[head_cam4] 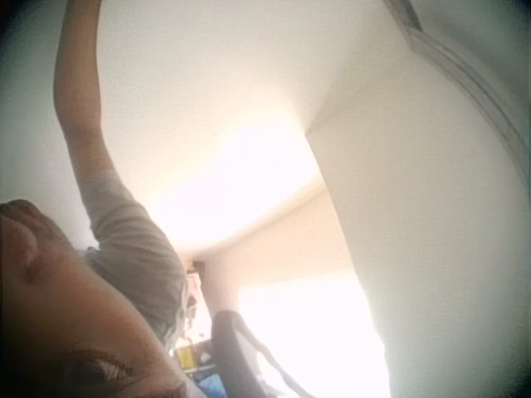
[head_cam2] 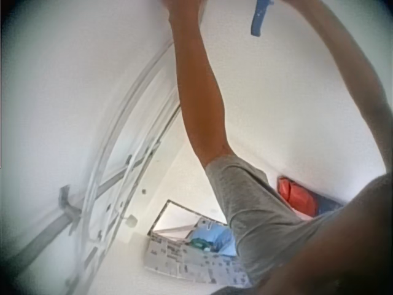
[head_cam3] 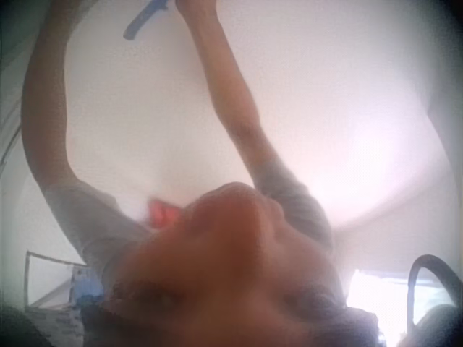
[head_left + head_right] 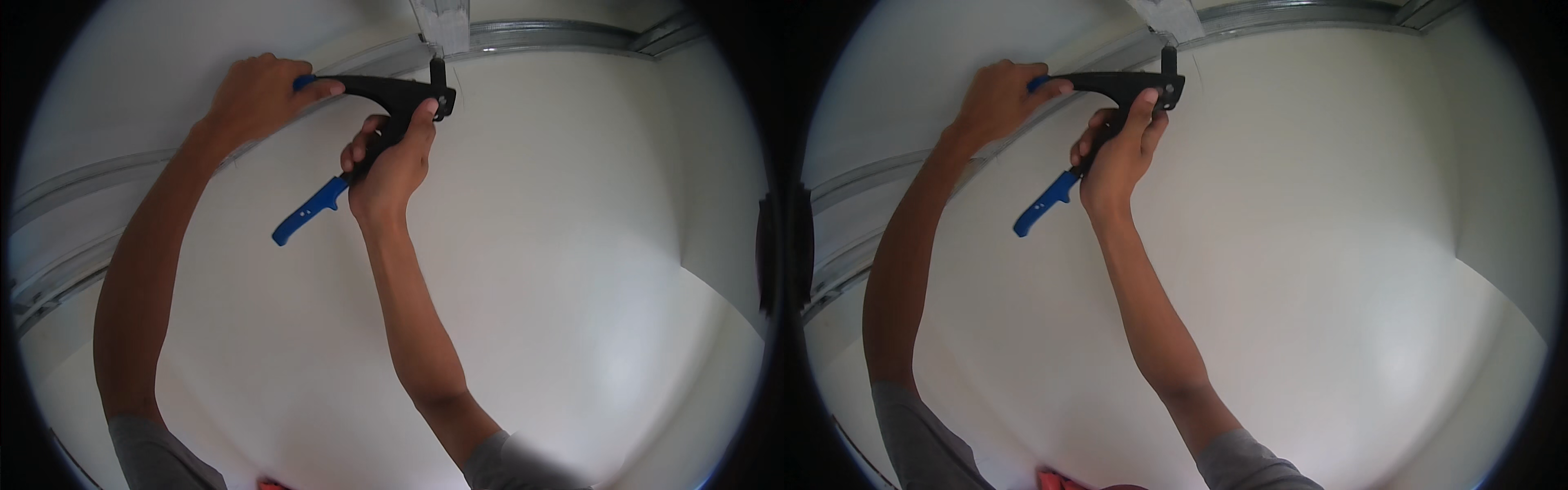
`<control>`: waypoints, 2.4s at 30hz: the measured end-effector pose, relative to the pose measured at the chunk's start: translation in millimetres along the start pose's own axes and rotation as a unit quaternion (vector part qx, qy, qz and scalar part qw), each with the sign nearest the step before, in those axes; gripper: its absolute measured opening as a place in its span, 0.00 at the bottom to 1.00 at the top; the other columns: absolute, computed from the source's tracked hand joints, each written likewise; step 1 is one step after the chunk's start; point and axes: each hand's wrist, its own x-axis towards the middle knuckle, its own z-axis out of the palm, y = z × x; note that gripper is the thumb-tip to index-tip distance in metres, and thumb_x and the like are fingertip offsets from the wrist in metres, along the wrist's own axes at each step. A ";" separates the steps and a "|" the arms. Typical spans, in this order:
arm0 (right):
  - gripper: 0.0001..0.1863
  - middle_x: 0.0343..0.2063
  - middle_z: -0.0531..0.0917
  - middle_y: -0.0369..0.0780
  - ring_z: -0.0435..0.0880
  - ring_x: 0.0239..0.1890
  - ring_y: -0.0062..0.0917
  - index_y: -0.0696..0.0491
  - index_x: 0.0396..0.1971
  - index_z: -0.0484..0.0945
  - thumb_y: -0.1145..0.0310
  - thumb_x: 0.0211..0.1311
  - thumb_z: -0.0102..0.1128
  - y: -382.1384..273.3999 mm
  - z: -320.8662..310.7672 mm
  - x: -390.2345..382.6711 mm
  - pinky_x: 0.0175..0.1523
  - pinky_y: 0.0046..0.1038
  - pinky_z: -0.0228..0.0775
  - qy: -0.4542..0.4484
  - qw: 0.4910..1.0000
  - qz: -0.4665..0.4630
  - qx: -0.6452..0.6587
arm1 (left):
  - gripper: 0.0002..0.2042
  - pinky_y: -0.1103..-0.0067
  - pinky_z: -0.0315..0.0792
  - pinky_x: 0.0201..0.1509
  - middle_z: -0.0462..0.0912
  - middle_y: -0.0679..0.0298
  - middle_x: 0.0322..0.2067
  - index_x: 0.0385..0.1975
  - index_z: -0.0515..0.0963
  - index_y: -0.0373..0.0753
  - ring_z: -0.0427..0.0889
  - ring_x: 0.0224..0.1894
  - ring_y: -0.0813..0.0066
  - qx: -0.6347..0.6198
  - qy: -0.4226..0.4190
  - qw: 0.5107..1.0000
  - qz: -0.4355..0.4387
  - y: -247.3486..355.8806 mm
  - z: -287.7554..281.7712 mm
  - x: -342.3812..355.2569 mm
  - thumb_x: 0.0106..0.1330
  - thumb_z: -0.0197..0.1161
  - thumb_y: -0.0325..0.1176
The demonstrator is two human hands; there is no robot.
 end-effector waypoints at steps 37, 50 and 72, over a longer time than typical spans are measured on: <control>0.24 0.30 0.79 0.43 0.82 0.39 0.30 0.58 0.47 0.68 0.47 0.78 0.45 2.1 -31.8 6.5 0.54 0.37 0.74 -0.036 0.996 -0.075 0.019 | 0.45 0.72 0.78 0.38 0.80 0.57 0.25 0.56 0.77 0.35 0.82 0.26 0.59 0.061 -0.089 0.994 0.023 79.1 -30.4 -57.3 0.30 0.79 0.46; 0.21 0.30 0.81 0.43 0.84 0.39 0.38 0.57 0.37 0.73 0.51 0.70 0.54 5.5 -9.0 35.1 0.53 0.41 0.79 -0.095 0.981 0.054 0.160 | 0.48 0.58 0.77 0.53 0.78 0.46 0.47 0.64 0.70 0.35 0.83 0.45 0.50 0.098 0.045 0.994 0.027 63.2 4.2 -77.6 0.48 0.75 0.65; 0.17 0.35 0.82 0.42 0.84 0.39 0.31 0.54 0.38 0.72 0.53 0.74 0.49 -6.7 -19.3 27.4 0.53 0.37 0.81 -0.119 0.980 0.068 0.145 | 0.26 0.61 0.75 0.49 0.86 0.43 0.37 0.42 0.82 0.28 0.83 0.39 0.46 -0.135 -0.167 0.977 0.000 53.5 -4.2 61.6 0.79 0.51 0.50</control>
